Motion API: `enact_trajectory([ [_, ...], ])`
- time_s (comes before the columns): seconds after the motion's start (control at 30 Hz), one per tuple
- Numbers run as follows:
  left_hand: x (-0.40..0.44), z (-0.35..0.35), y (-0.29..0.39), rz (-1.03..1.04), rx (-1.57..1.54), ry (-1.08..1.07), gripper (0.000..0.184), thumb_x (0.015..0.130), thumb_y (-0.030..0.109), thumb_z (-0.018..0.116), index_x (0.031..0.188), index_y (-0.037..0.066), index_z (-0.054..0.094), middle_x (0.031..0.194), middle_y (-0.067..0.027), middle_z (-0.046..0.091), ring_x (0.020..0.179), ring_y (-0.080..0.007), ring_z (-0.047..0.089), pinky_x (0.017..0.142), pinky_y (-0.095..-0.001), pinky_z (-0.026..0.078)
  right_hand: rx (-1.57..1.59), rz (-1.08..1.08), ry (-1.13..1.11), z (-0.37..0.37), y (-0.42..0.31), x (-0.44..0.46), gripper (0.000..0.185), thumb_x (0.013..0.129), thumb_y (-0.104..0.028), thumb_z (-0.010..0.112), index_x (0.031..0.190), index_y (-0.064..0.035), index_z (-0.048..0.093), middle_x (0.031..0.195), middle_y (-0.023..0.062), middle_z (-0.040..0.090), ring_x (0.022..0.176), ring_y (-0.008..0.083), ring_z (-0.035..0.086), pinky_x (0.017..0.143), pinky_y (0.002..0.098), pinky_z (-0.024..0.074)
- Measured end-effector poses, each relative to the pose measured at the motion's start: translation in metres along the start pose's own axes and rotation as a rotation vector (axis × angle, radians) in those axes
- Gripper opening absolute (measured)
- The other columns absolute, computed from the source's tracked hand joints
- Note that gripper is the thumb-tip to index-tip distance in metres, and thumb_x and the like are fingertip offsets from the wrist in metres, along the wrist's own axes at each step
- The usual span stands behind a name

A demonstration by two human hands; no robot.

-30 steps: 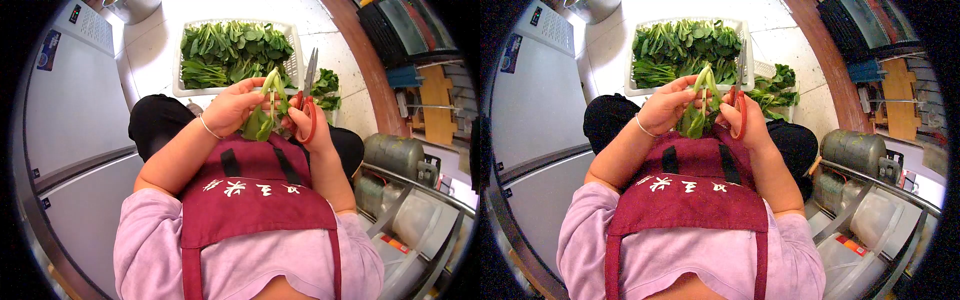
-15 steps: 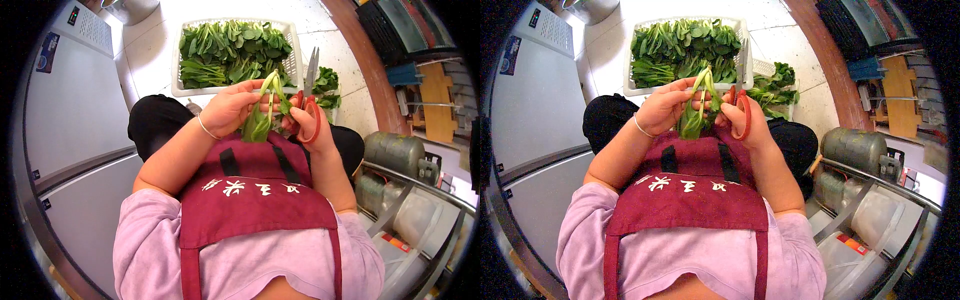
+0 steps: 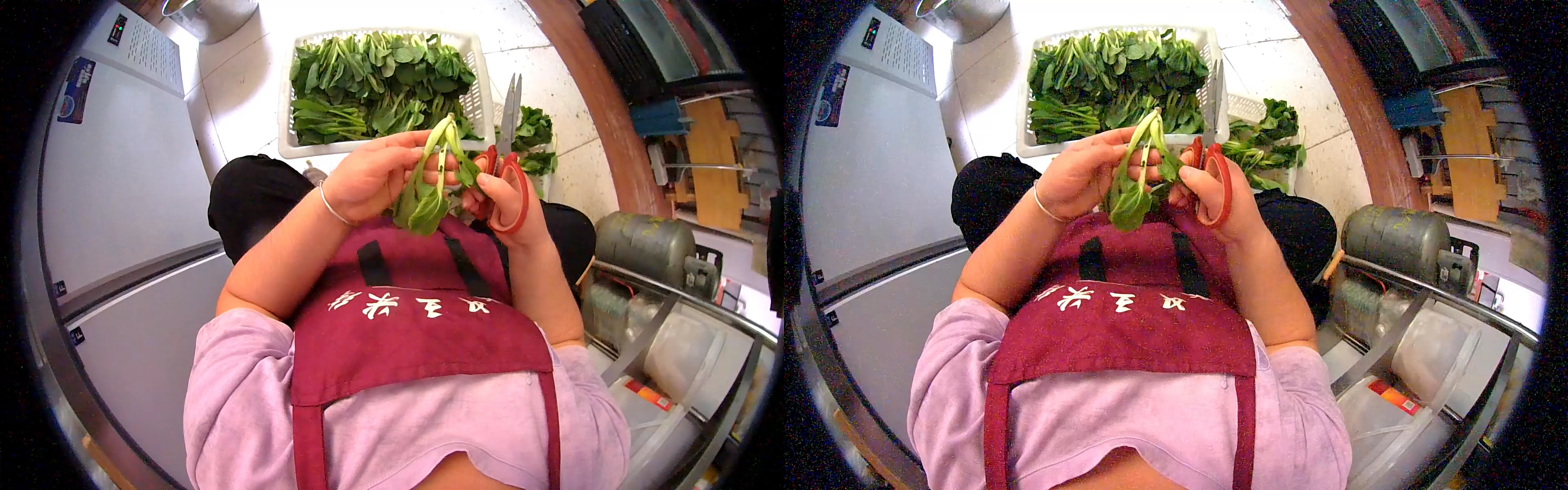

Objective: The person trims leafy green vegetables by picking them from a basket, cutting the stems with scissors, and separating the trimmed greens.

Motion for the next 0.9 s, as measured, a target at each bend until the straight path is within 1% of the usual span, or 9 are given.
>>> enact_trajectory([
  [0.1,0.002,-0.001,0.002,0.008,0.038,0.045,0.042,0.091,0.013,0.044,0.13,-0.002,0.037,0.113,-0.0165,0.057,0.1,-0.0249,0.059,0.085,-0.0343,0.049,-0.041,0.005,0.017,-0.004,0.003,0.003,0.025,0.083,-0.014,0.058,0.103,-0.0007,0.05,0.08,0.0077,0.057,0.065,0.0168,0.059,0.059,0.0268,0.0472],
  [0.2,0.002,0.0,0.004,-0.014,0.143,0.179,0.029,0.09,0.016,0.05,0.116,0.002,0.047,0.107,-0.0111,0.058,0.094,-0.0208,0.06,0.079,-0.0326,0.051,-0.042,-0.016,-0.01,-0.005,0.005,0.005,0.025,0.083,-0.015,0.058,0.102,-0.0011,0.05,0.079,0.0072,0.057,0.065,0.0164,0.059,0.058,0.0259,0.0466],
  [0.4,0.005,-0.019,-0.006,0.023,0.38,0.239,0.031,0.085,0.007,0.057,0.114,0.003,0.048,0.102,-0.0052,0.057,0.089,-0.0145,0.06,0.076,-0.03,0.051,-0.101,0.027,-0.024,-0.006,0.009,0.007,0.023,0.083,-0.017,0.058,0.099,-0.0028,0.05,0.076,0.005,0.057,0.064,0.0142,0.059,0.057,0.0246,0.0459],
  [0.5,0.006,-0.02,-0.008,0.073,0.45,0.251,0.029,0.086,0.007,0.055,0.114,0.003,0.048,0.1,-0.0055,0.058,0.088,-0.0135,0.059,0.074,-0.0281,0.051,-0.123,0.028,-0.002,-0.005,0.011,0.008,0.021,0.083,-0.016,0.058,0.098,-0.0032,0.05,0.073,0.0047,0.058,0.063,0.0136,0.059,0.057,0.0241,0.0458],
  [0.6,0.008,-0.021,-0.01,0.083,0.348,0.304,0.026,0.084,0.005,0.054,0.109,-0.002,0.049,0.094,-0.0066,0.057,0.079,-0.0119,0.057,0.067,-0.024,0.049,-0.257,0.033,-0.01,-0.007,0.016,0.012,0.019,0.083,-0.018,0.059,0.094,-0.004,0.051,0.072,0.0041,0.058,0.063,0.0122,0.058,0.057,0.0229,0.0453],
  [0.7,0.008,-0.023,-0.009,0.108,0.449,0.334,0.025,0.085,0.005,0.051,0.109,-0.003,0.049,0.094,-0.0082,0.058,0.079,-0.0121,0.057,0.066,-0.0253,0.05,-0.518,-0.018,0.035,-0.008,0.02,0.015,0.02,0.083,-0.022,0.061,0.088,-0.0031,0.054,0.069,0.0062,0.057,0.063,0.0131,0.057,0.058,0.0258,0.0452],
  [0.77,0.012,-0.038,-0.013,0.128,0.546,0.358,0.025,0.087,0.005,0.05,0.11,-0.002,0.048,0.095,-0.0076,0.059,0.079,-0.0121,0.058,0.067,-0.0262,0.05,-1.022,-0.08,0.059,-0.007,0.014,0.014,0.018,0.084,-0.02,0.06,0.084,-0.0025,0.054,0.07,0.0044,0.057,0.063,0.0124,0.054,0.059,0.0272,0.0428],
  [0.83,0.014,-0.049,-0.011,0.148,0.644,0.384,0.025,0.088,0.006,0.05,0.112,-0.002,0.048,0.096,-0.007,0.06,0.079,-0.0121,0.058,0.068,-0.027,0.05,-1.139,-0.101,0.075,-0.007,0.01,0.009,0.022,0.082,-0.022,0.062,0.083,-0.0014,0.055,0.068,0.0081,0.056,0.061,0.0175,0.053,0.059,0.0314,0.0427],
  [0.9,0.012,-0.057,-0.009,0.129,0.806,0.406,0.024,0.089,0.005,0.048,0.111,-0.003,0.048,0.095,-0.0075,0.061,0.077,-0.012,0.058,0.068,-0.0263,0.05,-1.318,-0.047,-0.045,-0.011,0.006,0.006,0.027,0.081,-0.026,0.063,0.086,-0.0003,0.056,0.069,0.0128,0.057,0.062,0.0239,0.054,0.06,0.0339,0.0435],
])
Point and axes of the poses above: each hand's wrist, its own x-axis towards the middle knuckle, its own z-axis out of the palm, y = z × x, the point moved 1 cm from there along x, towards the middle knuckle
